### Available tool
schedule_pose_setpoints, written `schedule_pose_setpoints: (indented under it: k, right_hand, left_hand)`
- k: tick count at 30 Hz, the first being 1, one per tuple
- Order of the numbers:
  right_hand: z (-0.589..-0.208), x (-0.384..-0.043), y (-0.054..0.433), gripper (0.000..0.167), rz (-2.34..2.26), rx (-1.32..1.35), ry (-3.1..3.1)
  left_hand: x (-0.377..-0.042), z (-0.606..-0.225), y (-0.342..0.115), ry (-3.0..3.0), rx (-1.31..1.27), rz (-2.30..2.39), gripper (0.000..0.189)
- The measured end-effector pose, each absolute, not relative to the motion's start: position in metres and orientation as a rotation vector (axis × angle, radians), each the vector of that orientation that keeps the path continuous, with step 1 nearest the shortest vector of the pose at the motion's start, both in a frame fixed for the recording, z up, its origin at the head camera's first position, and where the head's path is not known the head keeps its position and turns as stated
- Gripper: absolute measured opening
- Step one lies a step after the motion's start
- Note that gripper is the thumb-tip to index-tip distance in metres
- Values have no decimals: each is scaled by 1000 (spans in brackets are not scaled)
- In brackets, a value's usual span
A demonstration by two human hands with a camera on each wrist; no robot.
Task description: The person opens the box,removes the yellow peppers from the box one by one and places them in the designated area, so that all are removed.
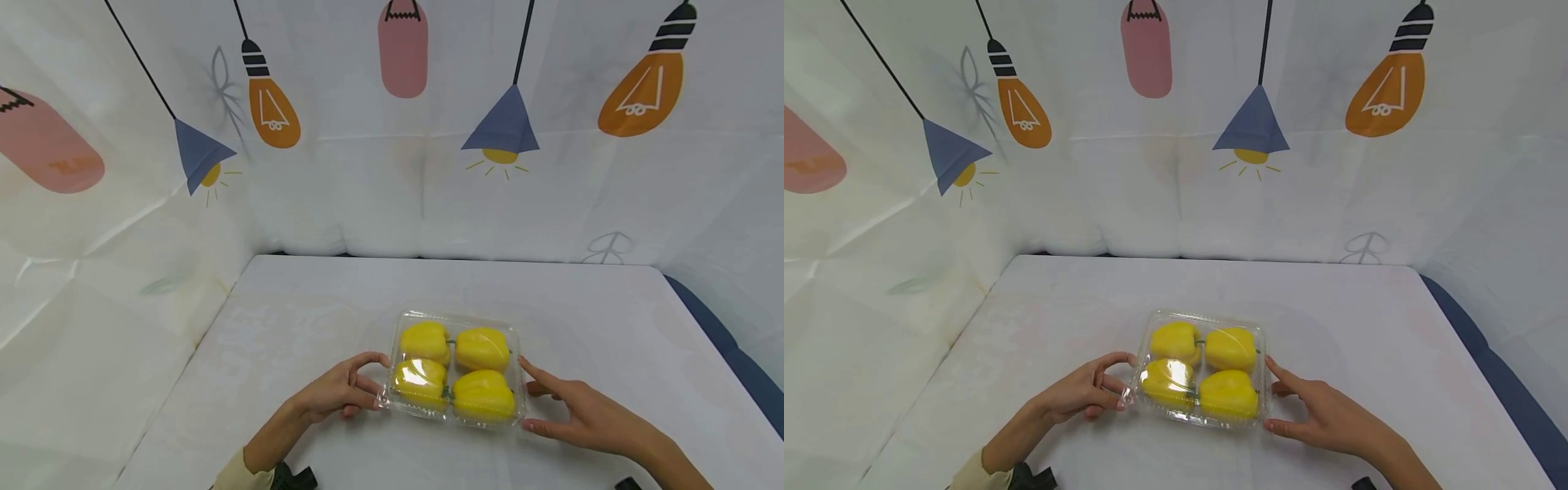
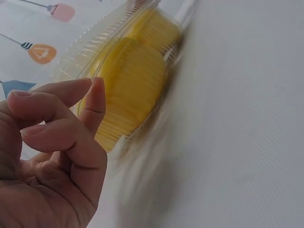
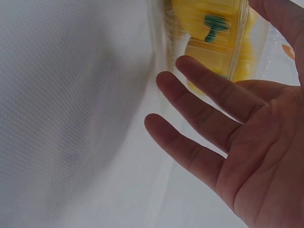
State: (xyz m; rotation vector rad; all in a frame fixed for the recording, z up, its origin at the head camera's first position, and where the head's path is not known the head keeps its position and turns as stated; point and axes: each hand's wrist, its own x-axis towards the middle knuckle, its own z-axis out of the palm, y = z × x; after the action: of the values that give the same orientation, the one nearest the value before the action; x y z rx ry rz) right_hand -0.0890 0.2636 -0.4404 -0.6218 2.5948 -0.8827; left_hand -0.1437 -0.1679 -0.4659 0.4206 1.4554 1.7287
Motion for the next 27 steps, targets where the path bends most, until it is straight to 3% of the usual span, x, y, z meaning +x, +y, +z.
schedule_pose_setpoints:
  k: [9, 27]
  right_hand:
    - [-439, -90, 264, 91, -871, -625, 2583]
    - [-430, -87, 263, 86, -779, -688, 2778]
  left_hand:
    - [-141, -461, -165, 1554, 417, 1661, 46]
    - [-136, -456, -165, 1766, 519, 1579, 56]
